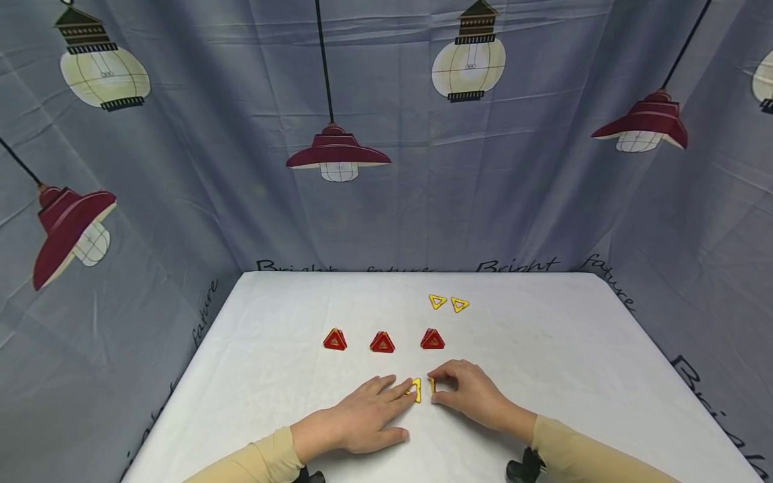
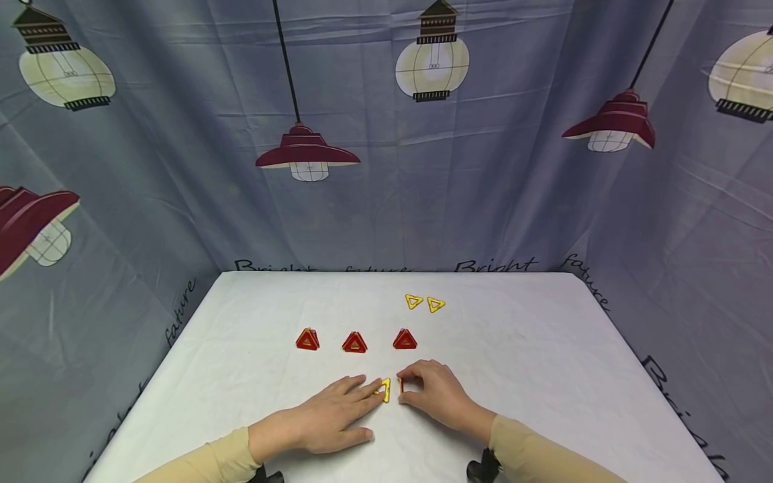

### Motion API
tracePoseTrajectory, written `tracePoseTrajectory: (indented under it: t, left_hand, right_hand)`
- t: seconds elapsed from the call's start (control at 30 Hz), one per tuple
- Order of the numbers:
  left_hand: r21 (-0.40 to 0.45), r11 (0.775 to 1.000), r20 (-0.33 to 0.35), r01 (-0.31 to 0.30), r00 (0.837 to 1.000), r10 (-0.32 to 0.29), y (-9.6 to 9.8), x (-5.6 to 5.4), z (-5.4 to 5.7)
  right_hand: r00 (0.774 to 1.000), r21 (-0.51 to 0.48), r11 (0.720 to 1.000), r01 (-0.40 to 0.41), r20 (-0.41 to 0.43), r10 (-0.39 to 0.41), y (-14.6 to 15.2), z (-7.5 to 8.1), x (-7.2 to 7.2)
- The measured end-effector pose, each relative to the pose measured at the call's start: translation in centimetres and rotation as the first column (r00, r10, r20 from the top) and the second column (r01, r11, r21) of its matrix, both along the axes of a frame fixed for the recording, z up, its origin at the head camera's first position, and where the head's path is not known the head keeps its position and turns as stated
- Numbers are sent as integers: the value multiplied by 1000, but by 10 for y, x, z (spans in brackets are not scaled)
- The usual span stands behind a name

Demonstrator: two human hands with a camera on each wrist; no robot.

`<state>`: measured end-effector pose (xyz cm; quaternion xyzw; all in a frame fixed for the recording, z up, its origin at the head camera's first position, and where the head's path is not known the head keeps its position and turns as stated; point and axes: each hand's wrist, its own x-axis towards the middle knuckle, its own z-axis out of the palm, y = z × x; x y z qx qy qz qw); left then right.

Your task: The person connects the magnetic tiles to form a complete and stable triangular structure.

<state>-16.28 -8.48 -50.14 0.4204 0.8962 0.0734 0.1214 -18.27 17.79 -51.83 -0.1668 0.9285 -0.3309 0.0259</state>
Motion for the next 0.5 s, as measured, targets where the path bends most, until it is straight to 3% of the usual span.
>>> tracePoseTrajectory:
  t: [0.5]
  left_hand:
    - [3,1000,-8,0,1000,0,0,0,-1]
  right_hand:
    - [999,2,1000,-26,-22,26,-9,-3,-3]
